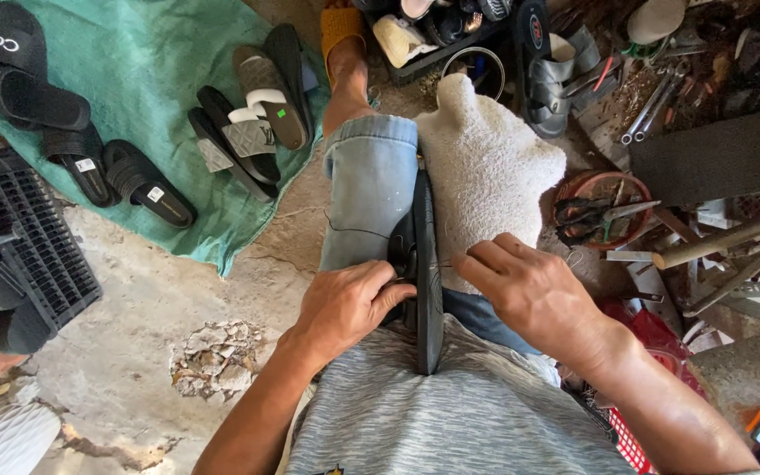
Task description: The person sits on the floor and sews a black sandal using a needle and thread. They hold the sandal on their lap, repeatedly piercing the sole and upper with the needle and pulling the thread through to stitch the parts together.
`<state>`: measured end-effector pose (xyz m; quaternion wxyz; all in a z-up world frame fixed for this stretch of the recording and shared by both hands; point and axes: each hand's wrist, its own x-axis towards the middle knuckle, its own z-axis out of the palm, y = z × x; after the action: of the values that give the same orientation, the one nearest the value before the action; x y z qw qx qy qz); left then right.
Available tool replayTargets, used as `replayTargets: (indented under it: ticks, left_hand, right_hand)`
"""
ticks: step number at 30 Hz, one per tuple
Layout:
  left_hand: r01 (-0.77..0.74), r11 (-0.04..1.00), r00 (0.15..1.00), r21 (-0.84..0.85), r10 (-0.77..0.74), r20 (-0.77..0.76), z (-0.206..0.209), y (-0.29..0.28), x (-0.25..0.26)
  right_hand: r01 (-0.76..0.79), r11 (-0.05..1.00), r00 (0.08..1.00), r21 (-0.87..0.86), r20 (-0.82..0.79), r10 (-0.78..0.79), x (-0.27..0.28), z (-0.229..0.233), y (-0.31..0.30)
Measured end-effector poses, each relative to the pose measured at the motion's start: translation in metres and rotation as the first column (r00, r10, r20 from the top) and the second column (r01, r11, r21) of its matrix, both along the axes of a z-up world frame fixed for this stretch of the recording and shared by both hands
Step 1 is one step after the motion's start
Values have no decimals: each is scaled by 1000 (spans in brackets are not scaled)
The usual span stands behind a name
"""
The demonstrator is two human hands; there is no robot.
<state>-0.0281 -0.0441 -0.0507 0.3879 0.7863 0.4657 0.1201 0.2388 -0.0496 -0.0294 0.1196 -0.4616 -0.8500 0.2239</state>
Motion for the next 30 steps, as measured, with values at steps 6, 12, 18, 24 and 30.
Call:
replayTargets:
  ticks: [6, 12, 18, 24, 30]
  left_hand:
    - [-83, 990, 986, 114, 98, -138, 12, -2, 1]
    - [-195, 976, 935, 97, 215, -281, 17, -22, -23]
    - [-304, 928, 874, -217, 181, -452, 21, -61, -94]
    - [-206, 977, 928, -49, 179, -327, 14, -47, -60]
    - [-165, 982, 968, -96, 142, -209, -3, -27, -34]
  right_hand:
    - [-75, 997, 996, -13, 37, 75, -8, 14, 7]
    - [7, 990, 972, -142, -233, -40, -14, 36, 25]
    - [36, 989, 965, -144, -253, -72, -6, 3, -5]
    - [95, 978, 952, -185, -270, -143, -17, 0, -64]
    - [257, 945, 915, -202, -263, -305, 0, 18, -76]
